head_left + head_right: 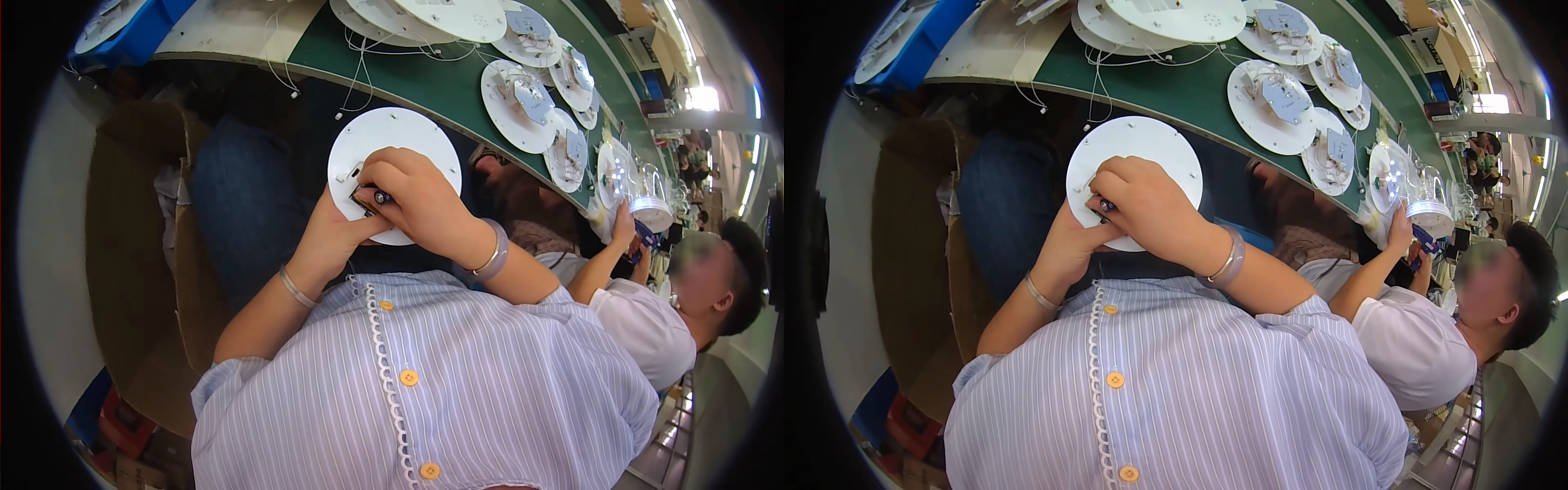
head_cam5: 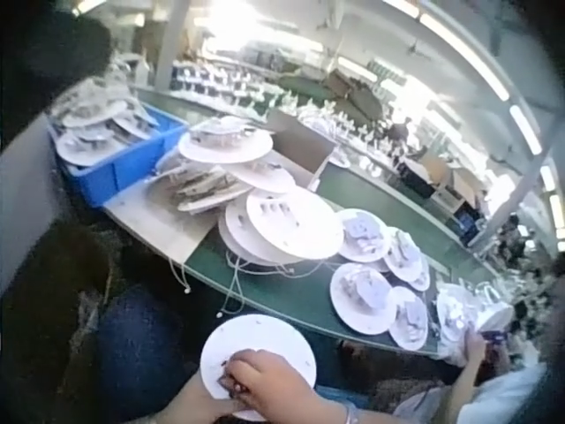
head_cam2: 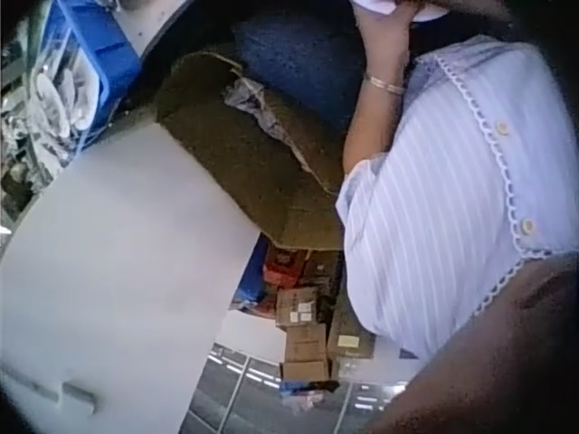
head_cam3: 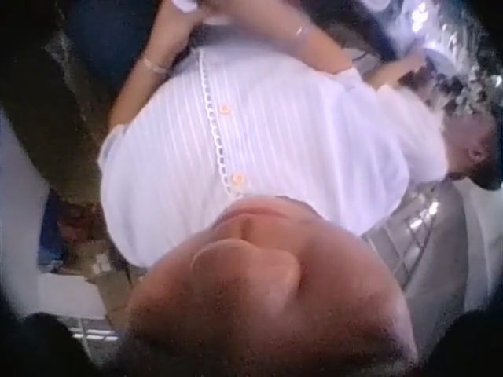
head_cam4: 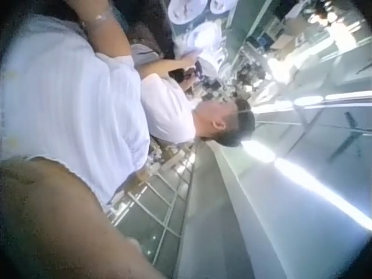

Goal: Inserting batteries into circular white light housing components on a factory assembly line.

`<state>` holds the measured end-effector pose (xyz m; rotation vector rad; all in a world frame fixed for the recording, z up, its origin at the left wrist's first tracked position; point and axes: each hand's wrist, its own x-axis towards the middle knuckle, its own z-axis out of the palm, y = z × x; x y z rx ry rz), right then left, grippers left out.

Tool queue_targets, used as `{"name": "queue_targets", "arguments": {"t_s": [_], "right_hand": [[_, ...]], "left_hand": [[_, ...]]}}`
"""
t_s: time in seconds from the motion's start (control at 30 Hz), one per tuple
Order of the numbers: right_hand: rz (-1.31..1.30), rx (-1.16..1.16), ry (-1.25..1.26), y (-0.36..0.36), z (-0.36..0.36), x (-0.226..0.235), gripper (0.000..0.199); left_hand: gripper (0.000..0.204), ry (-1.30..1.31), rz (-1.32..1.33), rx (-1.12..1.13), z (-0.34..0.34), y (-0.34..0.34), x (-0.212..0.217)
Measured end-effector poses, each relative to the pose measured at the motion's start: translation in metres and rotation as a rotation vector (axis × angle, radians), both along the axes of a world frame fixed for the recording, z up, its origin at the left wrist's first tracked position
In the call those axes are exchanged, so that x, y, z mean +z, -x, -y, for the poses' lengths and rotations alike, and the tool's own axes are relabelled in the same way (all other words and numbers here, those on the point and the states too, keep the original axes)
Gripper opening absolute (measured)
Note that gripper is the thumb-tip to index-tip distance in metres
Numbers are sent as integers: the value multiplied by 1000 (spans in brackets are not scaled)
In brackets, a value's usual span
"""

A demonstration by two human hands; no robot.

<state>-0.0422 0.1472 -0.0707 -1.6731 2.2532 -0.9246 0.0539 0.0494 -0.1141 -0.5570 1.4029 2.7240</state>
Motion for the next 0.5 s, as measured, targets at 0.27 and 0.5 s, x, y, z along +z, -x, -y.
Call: {"name": "queue_targets", "arguments": {"t_s": [0.27,0.5], "right_hand": [[10,-335,238,7,-26,26,18],[171,-518,256,25,-42,4,16]], "left_hand": [[37,-340,71,136,8,-2,5],[36,-271,-69,345,10,1,2]]}}
